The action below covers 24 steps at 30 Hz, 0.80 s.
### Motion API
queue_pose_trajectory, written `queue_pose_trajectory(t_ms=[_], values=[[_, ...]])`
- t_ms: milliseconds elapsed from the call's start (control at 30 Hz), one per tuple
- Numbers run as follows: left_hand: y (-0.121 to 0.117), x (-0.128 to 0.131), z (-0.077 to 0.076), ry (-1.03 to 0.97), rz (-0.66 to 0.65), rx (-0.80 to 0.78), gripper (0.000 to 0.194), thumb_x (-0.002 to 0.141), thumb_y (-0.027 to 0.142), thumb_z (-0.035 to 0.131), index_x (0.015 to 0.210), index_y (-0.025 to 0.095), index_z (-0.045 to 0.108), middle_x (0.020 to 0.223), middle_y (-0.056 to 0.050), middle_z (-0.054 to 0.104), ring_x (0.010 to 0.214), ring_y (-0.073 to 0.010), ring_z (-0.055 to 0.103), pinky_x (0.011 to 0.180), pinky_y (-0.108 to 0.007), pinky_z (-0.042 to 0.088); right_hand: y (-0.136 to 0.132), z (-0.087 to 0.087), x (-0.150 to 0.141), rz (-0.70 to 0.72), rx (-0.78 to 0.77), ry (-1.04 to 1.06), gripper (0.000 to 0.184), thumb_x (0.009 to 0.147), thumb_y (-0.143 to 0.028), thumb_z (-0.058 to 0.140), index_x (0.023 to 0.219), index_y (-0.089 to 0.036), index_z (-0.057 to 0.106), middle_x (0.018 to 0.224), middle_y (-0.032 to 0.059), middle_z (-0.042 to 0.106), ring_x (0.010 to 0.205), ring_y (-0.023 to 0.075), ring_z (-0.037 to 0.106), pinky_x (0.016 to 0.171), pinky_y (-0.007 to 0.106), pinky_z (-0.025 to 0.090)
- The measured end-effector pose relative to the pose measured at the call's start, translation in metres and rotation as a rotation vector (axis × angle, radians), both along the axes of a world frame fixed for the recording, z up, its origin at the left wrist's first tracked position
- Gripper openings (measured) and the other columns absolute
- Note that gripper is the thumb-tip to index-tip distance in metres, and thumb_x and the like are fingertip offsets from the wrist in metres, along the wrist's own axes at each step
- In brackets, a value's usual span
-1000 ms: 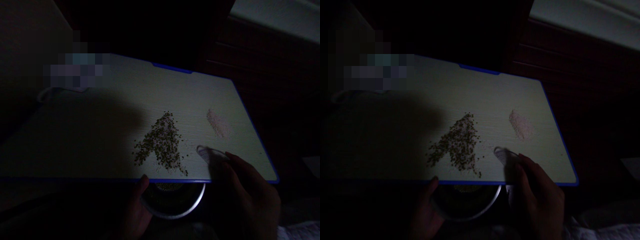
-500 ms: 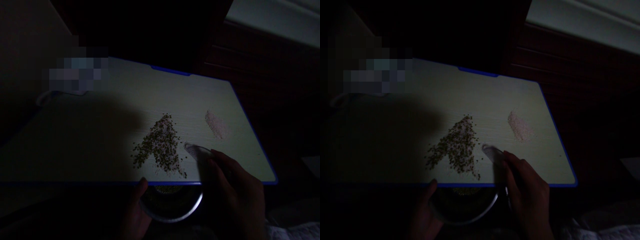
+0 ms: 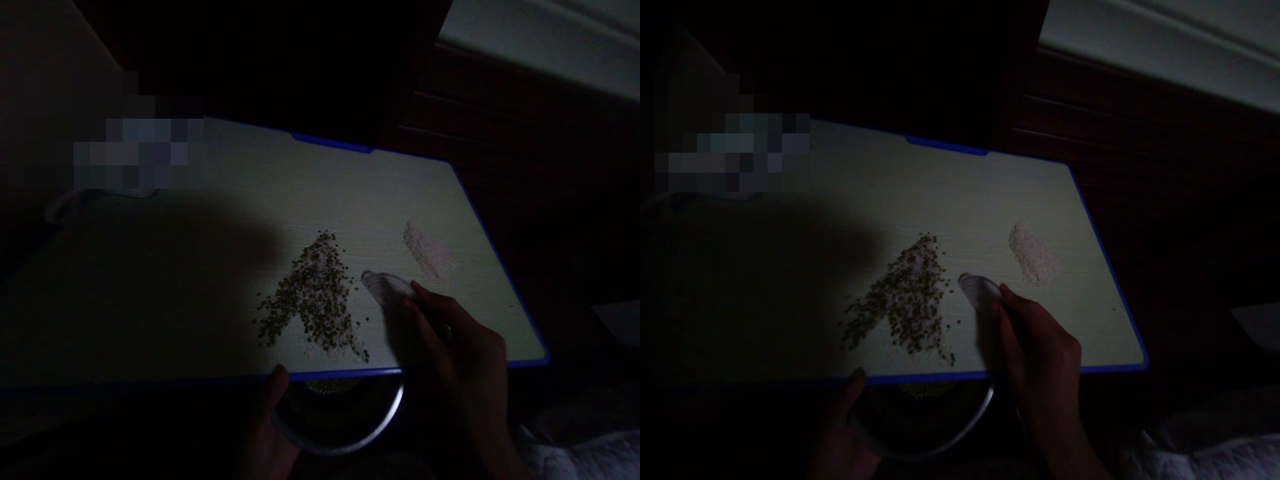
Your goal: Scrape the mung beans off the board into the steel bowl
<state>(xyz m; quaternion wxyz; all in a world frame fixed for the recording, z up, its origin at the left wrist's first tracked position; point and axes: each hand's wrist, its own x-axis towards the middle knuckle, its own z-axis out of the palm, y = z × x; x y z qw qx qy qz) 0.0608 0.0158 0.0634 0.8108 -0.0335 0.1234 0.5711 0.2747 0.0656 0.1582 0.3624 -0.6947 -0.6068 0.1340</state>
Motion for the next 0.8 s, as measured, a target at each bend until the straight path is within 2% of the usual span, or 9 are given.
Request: queue_pose_trajectory(t_ms=[67, 200, 300, 433, 567, 700, 800], values=[[0.002, 0.002, 0.005, 0.008, 0.005, -0.014, 0.025, 0.099, 0.024, 0.066, 0.112, 0.034, 0.085, 0.121, 0.004, 0.079, 0.112, -0.0254, 0.078, 0.123, -0.037, 0.037, 0.008, 0.001, 0.004, -0.028, -0.005, 0.006, 0.026, 0.095, -0.037, 0.071, 0.112, -0.022, 0.083, 0.105, 0.0057, 0.087, 0.092, 0.0233, 0.084, 0.078, 0.032, 0.068], [0.007, 0.004, 0.014, -0.037, -0.024, 0.021, 0.025, 0.098, 0.023, 0.068, 0.111, 0.035, 0.086, 0.116, 0.007, 0.08, 0.106, -0.0241, 0.081, 0.121, -0.036, 0.039, 0.018, 0.0, 0.022, -0.115, -0.001, -0.053, 0.03, 0.094, -0.042, 0.071, 0.114, -0.022, 0.082, 0.098, 0.0057, 0.087, 0.082, 0.0224, 0.084, 0.065, 0.03, 0.064], [0.01, 0.005, 0.018, -0.109, -0.064, 0.061, 0.025, 0.1, 0.026, 0.065, 0.114, 0.033, 0.085, 0.118, 0.005, 0.08, 0.105, -0.0221, 0.081, 0.116, -0.03, 0.043, 0.015, -0.002, 0.032, -0.139, 0.021, -0.099, 0.031, 0.094, -0.041, 0.071, 0.117, -0.023, 0.082, 0.1, 0.0055, 0.087, 0.085, 0.0225, 0.084, 0.07, 0.032, 0.065], [0.011, 0.003, 0.018, -0.113, -0.059, 0.108, 0.03, 0.102, 0.023, 0.061, 0.119, 0.033, 0.083, 0.123, 0.005, 0.078, 0.106, -0.0222, 0.08, 0.117, -0.031, 0.04, 0.008, -0.002, 0.025, -0.051, 0.07, -0.066, 0.024, 0.094, -0.036, 0.072, 0.111, -0.023, 0.083, 0.102, 0.0046, 0.087, 0.087, 0.0205, 0.084, 0.076, 0.029, 0.066], [0.01, 0.001, 0.018, -0.021, -0.057, 0.023, 0.022, 0.096, 0.026, 0.071, 0.109, 0.036, 0.086, 0.116, 0.007, 0.079, 0.1, -0.0254, 0.082, 0.12, -0.036, 0.037, 0.02, 0.001, 0.012, 0.072, 0.055, -0.063, 0.025, 0.095, -0.031, 0.065, 0.109, -0.018, 0.082, 0.099, 0.0087, 0.087, 0.081, 0.0192, 0.084, 0.069, 0.026, 0.064], [0.008, 0.001, 0.017, 0.004, -0.06, -0.008, 0.021, 0.094, 0.026, 0.074, 0.106, 0.039, 0.086, 0.111, 0.008, 0.08, 0.096, -0.0253, 0.082, 0.121, -0.038, 0.036, 0.045, 0.006, 0.02, 0.067, 0.013, -0.074, 0.029, 0.094, -0.035, 0.064, 0.111, -0.018, 0.081, 0.089, 0.0089, 0.086, 0.07, 0.0196, 0.081, 0.058, 0.027, 0.057], [0.007, 0.002, 0.014, -0.022, -0.035, 0.026, 0.024, 0.097, 0.027, 0.07, 0.111, 0.039, 0.084, 0.116, 0.007, 0.077, 0.111, -0.0268, 0.077, 0.124, -0.04, 0.028, 0.054, 0.009, 0.036, -0.003, -0.042, -0.067, 0.034, 0.095, -0.042, 0.065, 0.115, -0.019, 0.08, 0.087, 0.0082, 0.085, 0.067, 0.0205, 0.079, 0.056, 0.029, 0.053]])
